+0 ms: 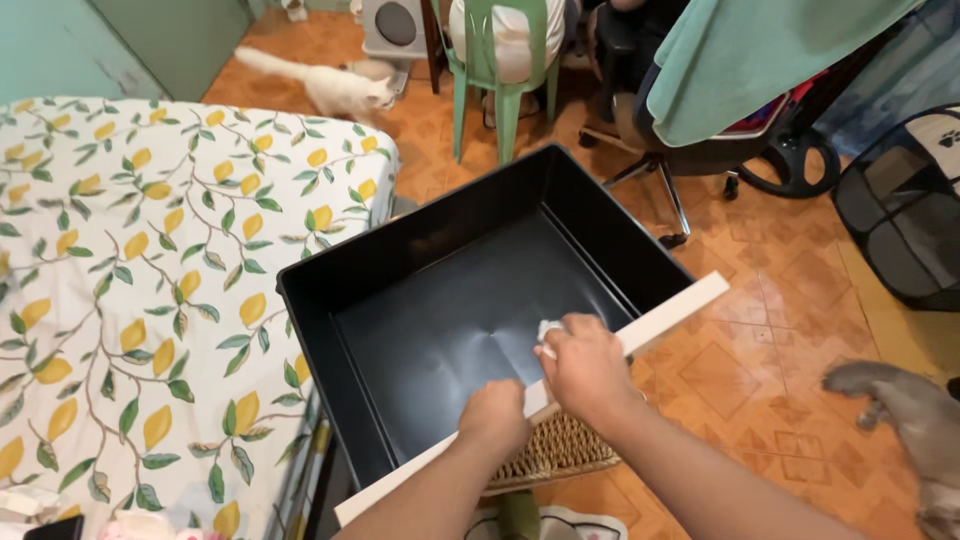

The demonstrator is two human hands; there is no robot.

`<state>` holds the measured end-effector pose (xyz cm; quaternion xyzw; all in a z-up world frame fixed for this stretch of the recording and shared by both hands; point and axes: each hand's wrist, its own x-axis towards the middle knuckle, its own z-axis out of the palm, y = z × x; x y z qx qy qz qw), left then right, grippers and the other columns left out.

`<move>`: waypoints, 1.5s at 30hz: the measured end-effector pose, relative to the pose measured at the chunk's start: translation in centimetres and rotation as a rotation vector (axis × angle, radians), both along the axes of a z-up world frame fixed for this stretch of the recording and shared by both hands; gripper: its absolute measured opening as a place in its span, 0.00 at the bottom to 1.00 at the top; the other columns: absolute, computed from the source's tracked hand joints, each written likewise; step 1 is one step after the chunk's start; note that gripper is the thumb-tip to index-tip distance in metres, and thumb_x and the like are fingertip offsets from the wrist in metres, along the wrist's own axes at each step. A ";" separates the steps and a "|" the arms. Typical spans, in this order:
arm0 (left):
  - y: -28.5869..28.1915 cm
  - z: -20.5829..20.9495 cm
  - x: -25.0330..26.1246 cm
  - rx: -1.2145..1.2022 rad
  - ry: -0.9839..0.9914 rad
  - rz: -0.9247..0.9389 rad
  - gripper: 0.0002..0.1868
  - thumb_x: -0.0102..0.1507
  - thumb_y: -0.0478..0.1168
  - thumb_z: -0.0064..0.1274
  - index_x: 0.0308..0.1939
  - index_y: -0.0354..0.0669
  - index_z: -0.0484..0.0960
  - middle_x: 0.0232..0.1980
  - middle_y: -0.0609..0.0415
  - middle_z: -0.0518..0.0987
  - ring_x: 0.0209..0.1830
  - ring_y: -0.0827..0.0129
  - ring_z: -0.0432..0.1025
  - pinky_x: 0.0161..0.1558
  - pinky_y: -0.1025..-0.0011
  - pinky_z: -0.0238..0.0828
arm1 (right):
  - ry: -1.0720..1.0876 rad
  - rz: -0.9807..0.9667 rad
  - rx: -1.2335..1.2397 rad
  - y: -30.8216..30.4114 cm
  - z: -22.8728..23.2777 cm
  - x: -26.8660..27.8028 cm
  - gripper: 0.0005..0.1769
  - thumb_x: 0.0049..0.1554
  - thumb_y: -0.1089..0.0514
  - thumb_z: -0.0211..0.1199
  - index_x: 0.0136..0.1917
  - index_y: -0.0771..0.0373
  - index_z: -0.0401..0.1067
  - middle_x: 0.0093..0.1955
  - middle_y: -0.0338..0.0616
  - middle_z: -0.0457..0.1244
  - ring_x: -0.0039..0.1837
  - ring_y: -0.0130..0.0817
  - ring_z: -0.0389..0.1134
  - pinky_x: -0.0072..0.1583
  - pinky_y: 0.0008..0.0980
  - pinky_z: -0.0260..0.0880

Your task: The person wipes the surfaces of a white drawer with a white cloth. They clean the top, sides, and front of the drawer, which is resting on a woven basket.

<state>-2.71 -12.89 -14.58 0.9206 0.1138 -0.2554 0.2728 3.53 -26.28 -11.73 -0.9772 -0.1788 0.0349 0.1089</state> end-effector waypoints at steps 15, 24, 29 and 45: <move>2.6 3.4 -4.1 0.086 0.058 -0.138 0.19 0.59 0.45 0.58 0.51 0.41 0.79 0.51 0.43 0.82 0.55 0.50 0.77 0.57 0.56 0.72 | 0.378 -0.687 1.090 -7.5 -4.4 0.2 0.17 0.50 0.61 0.70 0.53 0.66 0.73 0.46 0.49 0.71 0.44 0.40 0.75 0.45 0.42 0.75; -0.3 1.5 -6.1 0.058 -0.016 0.030 0.14 0.58 0.37 0.53 0.49 0.45 0.80 0.46 0.41 0.83 0.50 0.46 0.78 0.56 0.52 0.73 | 0.645 -0.981 1.163 -6.6 -8.0 4.5 0.16 0.51 0.64 0.68 0.48 0.77 0.67 0.40 0.56 0.65 0.37 0.49 0.71 0.35 0.52 0.72; -4.3 1.0 -6.8 -0.008 -0.106 0.148 0.11 0.60 0.38 0.52 0.45 0.42 0.80 0.44 0.40 0.83 0.48 0.44 0.78 0.55 0.51 0.73 | 0.468 -0.831 1.044 -7.4 -6.9 6.3 0.13 0.50 0.66 0.65 0.46 0.77 0.70 0.38 0.56 0.66 0.37 0.49 0.72 0.36 0.49 0.72; -3.8 -1.3 -2.4 -0.406 -0.011 0.084 0.23 0.70 0.53 0.47 0.55 0.35 0.75 0.49 0.36 0.81 0.51 0.47 0.77 0.54 0.55 0.71 | 0.093 -0.375 0.449 -2.6 -7.0 3.7 0.37 0.61 0.50 0.61 0.73 0.76 0.56 0.77 0.78 0.44 0.70 0.73 0.54 0.70 0.55 0.56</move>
